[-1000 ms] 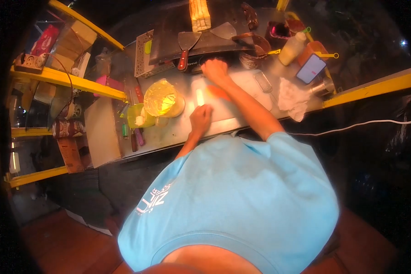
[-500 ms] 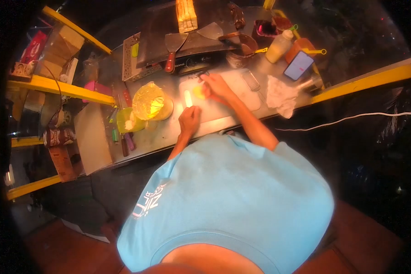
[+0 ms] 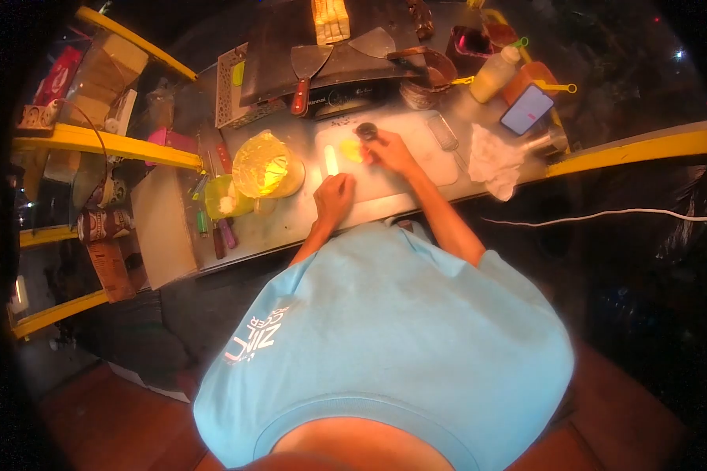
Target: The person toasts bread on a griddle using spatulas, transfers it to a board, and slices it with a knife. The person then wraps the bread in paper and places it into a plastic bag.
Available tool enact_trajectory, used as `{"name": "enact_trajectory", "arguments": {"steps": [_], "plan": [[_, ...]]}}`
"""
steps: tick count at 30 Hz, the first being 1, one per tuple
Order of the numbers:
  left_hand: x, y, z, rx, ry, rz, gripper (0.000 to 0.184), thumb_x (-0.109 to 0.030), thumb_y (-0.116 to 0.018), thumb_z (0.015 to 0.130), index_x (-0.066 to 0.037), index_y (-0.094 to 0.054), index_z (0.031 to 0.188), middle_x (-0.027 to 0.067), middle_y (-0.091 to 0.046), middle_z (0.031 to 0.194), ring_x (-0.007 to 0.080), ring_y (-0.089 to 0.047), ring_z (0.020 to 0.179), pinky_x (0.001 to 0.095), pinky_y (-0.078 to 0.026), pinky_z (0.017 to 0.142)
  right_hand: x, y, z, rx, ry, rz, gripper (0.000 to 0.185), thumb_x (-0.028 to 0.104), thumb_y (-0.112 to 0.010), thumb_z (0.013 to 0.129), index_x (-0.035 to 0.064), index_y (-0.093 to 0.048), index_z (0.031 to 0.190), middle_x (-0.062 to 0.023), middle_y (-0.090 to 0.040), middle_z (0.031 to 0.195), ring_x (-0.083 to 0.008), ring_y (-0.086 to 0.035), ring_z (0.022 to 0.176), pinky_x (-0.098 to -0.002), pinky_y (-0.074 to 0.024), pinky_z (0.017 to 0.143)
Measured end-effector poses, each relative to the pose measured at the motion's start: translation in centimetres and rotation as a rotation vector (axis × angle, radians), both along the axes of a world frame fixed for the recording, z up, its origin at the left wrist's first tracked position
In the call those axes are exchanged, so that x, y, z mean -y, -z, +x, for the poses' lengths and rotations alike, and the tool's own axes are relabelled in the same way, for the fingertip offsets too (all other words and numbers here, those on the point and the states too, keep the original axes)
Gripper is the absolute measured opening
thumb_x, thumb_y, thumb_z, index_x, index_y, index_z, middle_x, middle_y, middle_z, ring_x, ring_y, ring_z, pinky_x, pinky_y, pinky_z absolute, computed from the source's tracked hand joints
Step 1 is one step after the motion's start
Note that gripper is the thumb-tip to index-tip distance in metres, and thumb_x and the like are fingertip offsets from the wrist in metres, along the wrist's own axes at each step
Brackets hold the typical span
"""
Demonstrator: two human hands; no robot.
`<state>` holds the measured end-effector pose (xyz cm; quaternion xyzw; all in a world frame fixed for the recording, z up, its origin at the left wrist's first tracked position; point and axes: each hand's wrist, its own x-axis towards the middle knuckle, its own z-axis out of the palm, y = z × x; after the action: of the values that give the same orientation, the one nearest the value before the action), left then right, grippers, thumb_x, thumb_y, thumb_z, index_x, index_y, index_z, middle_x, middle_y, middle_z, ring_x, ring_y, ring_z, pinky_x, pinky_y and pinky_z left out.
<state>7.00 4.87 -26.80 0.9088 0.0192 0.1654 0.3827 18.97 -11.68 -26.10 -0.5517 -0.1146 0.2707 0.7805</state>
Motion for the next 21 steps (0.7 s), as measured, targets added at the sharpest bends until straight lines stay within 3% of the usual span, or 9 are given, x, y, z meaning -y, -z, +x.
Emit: {"name": "enact_trajectory", "arguments": {"steps": [12,14,17,21], "plan": [[-0.4,0.0,0.1,0.004,0.006,-0.016,0.021,-0.018,-0.064,0.088,-0.006,-0.062,0.072,0.0098,-0.052,0.057,0.0278,-0.055,0.057,0.0403,-0.043,0.053,-0.9,-1.2,0.9,-0.059,-0.034,-0.016,0.032,0.019,-0.057,0.1,0.0022,-0.061,0.127,-0.0016,-0.063,0.082,-0.0069,-0.057,0.066,-0.0203,-0.046,0.061],[-0.5,0.0,0.1,0.009,0.023,0.01,0.021,-0.019,-0.064,0.088,-0.006,-0.062,0.072,0.0099,-0.053,0.058,0.0277,-0.056,0.057,0.0403,-0.044,0.054,-0.8,-1.7,1.2,-0.01,0.008,-0.085,0.018,0.013,-0.058,0.096,-0.0006,-0.064,0.106,-0.0048,-0.065,0.08,-0.01,-0.059,0.066,-0.0235,-0.0495,0.058],[-0.5,-0.3,0.1,0.012,0.02,-0.003,0.021,-0.019,-0.064,0.088,-0.006,-0.062,0.072,0.0101,-0.054,0.058,0.0279,-0.056,0.058,0.0405,-0.044,0.054,-0.6,-1.6,2.0,0.066,-0.017,-0.188,0.013,0.012,-0.056,0.095,0.0004,-0.063,0.096,-0.0058,-0.066,0.078,-0.0104,-0.061,0.066,-0.0238,-0.0497,0.058],[-0.4,0.0,0.2,0.028,-0.007,-0.011,0.022,-0.018,-0.064,0.088,-0.005,-0.061,0.071,0.0104,-0.054,0.058,0.0285,-0.056,0.058,0.0408,-0.044,0.053,-0.5,-2.4,2.3,0.109,-0.037,-0.198,0.014,0.012,-0.056,0.094,0.0008,-0.064,0.096,-0.0058,-0.067,0.077,-0.0101,-0.061,0.066,-0.0235,-0.0495,0.058]]}}
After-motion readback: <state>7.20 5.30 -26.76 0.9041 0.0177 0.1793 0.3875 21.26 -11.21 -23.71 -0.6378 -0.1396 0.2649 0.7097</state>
